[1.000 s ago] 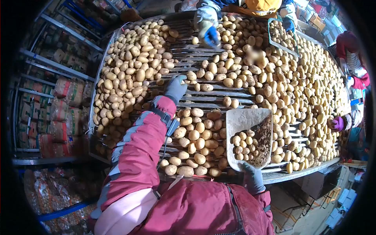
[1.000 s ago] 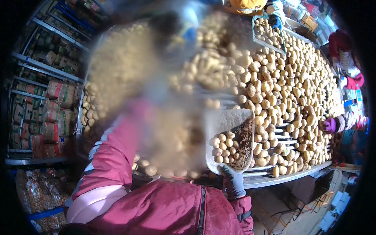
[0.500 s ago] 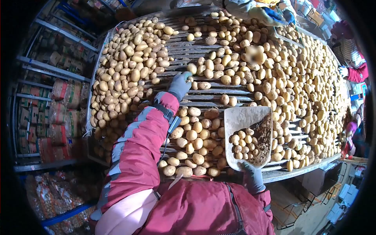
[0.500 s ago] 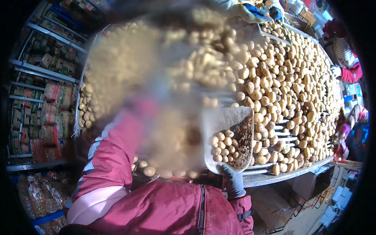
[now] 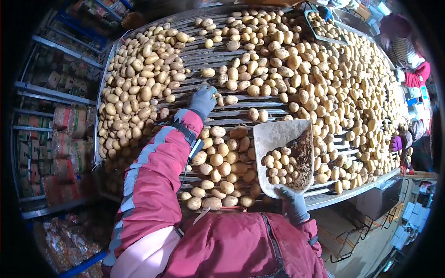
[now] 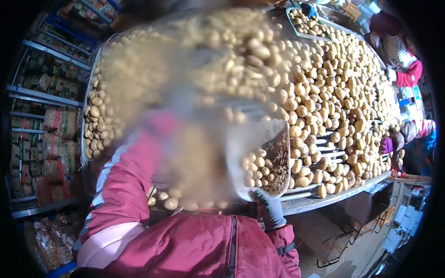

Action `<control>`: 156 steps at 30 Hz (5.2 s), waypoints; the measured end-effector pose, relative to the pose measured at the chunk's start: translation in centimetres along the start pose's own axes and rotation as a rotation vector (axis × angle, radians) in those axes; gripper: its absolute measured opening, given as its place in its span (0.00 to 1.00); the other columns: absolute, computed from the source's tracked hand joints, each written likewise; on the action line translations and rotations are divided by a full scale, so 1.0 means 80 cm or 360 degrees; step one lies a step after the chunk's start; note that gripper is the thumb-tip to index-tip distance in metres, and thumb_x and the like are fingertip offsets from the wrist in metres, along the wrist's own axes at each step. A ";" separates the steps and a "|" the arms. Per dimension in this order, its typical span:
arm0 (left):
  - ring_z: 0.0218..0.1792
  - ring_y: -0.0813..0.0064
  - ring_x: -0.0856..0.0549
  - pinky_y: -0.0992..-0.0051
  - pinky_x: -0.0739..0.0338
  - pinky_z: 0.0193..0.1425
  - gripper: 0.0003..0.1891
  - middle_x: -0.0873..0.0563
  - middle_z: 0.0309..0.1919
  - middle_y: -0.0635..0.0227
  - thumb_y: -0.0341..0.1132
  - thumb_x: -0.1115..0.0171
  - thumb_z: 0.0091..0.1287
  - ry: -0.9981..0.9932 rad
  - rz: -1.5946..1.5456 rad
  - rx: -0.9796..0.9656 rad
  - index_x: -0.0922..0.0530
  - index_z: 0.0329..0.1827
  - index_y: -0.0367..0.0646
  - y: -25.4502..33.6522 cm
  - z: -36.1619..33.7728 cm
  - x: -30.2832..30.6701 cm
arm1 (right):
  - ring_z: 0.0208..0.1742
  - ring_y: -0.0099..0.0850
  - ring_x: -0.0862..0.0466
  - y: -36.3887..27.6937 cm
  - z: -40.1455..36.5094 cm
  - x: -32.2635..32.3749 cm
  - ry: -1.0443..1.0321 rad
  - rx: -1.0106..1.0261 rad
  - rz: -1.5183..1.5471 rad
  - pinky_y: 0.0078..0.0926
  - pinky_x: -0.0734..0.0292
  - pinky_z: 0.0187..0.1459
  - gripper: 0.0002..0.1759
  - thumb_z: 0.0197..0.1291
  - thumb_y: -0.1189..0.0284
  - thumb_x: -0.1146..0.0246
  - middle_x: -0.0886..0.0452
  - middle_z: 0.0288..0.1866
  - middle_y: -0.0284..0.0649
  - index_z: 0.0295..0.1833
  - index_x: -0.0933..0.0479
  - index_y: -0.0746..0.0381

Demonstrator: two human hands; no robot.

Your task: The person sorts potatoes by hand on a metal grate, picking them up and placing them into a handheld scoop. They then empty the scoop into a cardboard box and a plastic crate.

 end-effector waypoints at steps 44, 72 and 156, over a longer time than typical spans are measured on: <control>0.50 0.52 0.13 0.59 0.19 0.55 0.16 0.14 0.47 0.54 0.36 0.28 0.58 0.0117 -0.0047 -0.0032 0.14 0.50 0.45 -0.010 0.079 -0.027 | 0.41 0.32 0.16 0.029 -0.011 0.004 -0.0020 -0.0118 -0.0316 0.33 0.20 0.44 0.11 0.71 0.76 0.40 0.14 0.41 0.34 0.53 0.15 0.63; 0.81 0.43 0.43 0.56 0.40 0.81 0.51 0.51 0.82 0.41 0.59 0.27 0.62 0.0182 -0.0615 0.0346 0.41 0.82 0.44 0.114 -0.282 -0.010 | 0.45 0.28 0.15 -0.002 -0.046 0.098 -0.0052 -0.0161 0.0581 0.26 0.20 0.40 0.13 0.71 0.69 0.40 0.16 0.51 0.39 0.52 0.18 0.67; 0.74 0.43 0.31 0.50 0.34 0.76 0.49 0.32 0.75 0.44 0.69 0.32 0.59 0.0406 -0.0284 0.0536 0.33 0.78 0.47 -0.228 -0.135 0.156 | 0.21 0.25 0.22 -0.052 0.003 -0.097 -0.0053 -0.0151 -0.0315 0.24 0.28 0.23 0.17 0.74 0.62 0.46 0.20 0.25 0.34 0.45 0.16 0.61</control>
Point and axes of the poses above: each hand's wrist, its own z-axis towards the middle knuckle, its own x-axis out of the back of the hand, y = z × x, the point moved 7 cm from there along z, towards the middle knuckle
